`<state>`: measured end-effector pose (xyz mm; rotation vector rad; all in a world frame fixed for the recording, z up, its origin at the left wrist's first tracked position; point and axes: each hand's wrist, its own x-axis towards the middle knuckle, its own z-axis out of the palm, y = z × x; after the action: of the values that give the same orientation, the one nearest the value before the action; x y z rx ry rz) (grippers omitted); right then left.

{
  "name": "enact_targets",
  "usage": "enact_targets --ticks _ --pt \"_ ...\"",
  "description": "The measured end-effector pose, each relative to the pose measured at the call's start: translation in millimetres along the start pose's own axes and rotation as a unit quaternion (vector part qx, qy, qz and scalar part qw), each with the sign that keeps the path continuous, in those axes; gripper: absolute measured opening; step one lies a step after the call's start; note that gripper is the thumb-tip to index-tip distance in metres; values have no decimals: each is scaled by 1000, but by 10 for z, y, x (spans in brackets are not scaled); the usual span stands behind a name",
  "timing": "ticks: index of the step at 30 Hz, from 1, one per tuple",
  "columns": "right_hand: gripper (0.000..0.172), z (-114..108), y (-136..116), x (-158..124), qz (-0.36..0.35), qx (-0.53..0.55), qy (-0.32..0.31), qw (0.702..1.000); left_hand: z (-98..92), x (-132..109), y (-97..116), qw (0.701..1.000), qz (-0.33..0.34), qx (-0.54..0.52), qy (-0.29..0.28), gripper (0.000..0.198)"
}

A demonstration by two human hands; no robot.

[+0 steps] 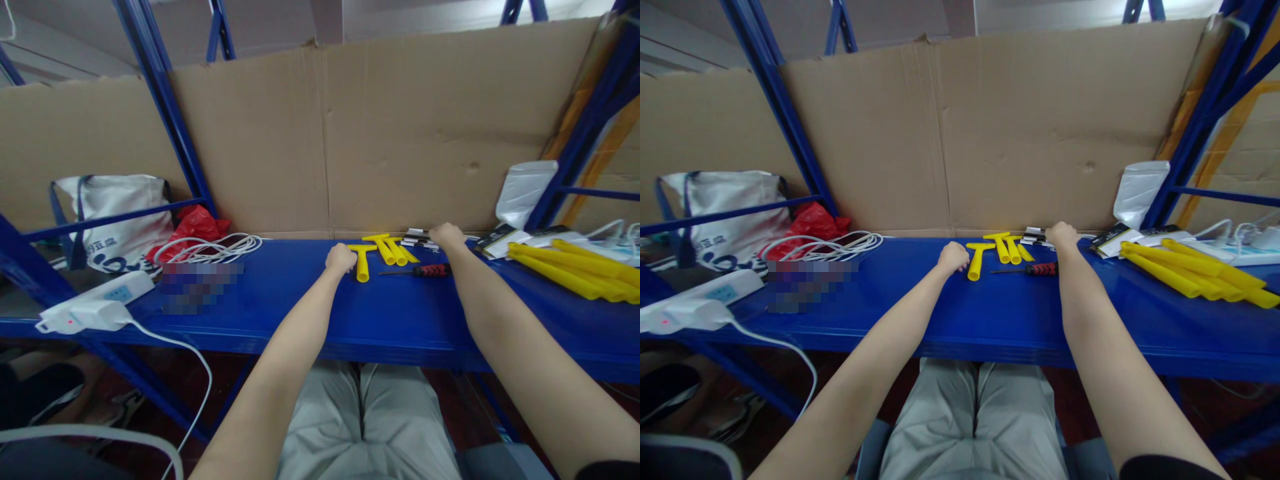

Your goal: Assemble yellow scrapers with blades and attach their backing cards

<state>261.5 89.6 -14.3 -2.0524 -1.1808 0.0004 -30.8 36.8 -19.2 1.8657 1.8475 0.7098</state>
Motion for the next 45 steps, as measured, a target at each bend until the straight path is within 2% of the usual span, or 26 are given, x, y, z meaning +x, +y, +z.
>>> enact_targets --ticks 2,4,6,8,9,10,12,16,18,21,25,27,30,35,40,43,45 --pt "16 -120 -73 -84 19 52 22 998 0 -11 12 1000 3 5 5 15" --pt "14 -227 -151 -156 38 173 50 983 3 -17 20 1000 9 5 11 15" --pt "17 -318 -233 -216 85 336 78 935 9 -20 28 1000 13 -4 15 15" --pt "20 -393 -310 -275 145 475 94 862 17 -23 37 1000 12 -19 13 15" --pt "22 -422 -343 -312 170 522 98 830 22 -27 43 1000 12 -24 11 16" --pt "23 -444 -368 -355 182 545 94 813 27 -33 48 1000 14 -23 10 17" --pt "25 -467 -399 -466 186 574 65 795 42 -49 59 999 27 -9 14 22" --pt "21 -474 -413 -714 182 653 -57 733 89 -86 82 999 46 4 27 26" --pt "19 -493 -422 -798 175 673 -71 715 115 -97 99 999 36 -11 29 22" --pt "18 -542 -446 -862 161 682 -80 708 136 -103 118 998 31 -39 40 17" --pt "19 -569 -466 -906 143 676 -105 716 122 -101 116 995 11 -90 42 18" --pt "18 -553 -471 -928 127 668 -119 723 103 -101 111 987 -9 -159 12 15" --pt "18 -512 -477 -957 111 651 -142 737 60 -97 108 956 -53 -288 -21 13" --pt "17 -457 -490 -992 92 626 -176 754 -38 -85 115 918 -60 -391 37 14" --pt "17 -441 -501 -1026 80 605 -207 765 -98 -68 131 893 -51 -444 63 27" --pt "16 -461 -513 -1053 48 598 -240 763 -127 -18 109 866 -53 -483 114 37" --pt "15 -487 -523 -1075 24 597 -267 756 -159 30 78 838 -64 -519 158 35"
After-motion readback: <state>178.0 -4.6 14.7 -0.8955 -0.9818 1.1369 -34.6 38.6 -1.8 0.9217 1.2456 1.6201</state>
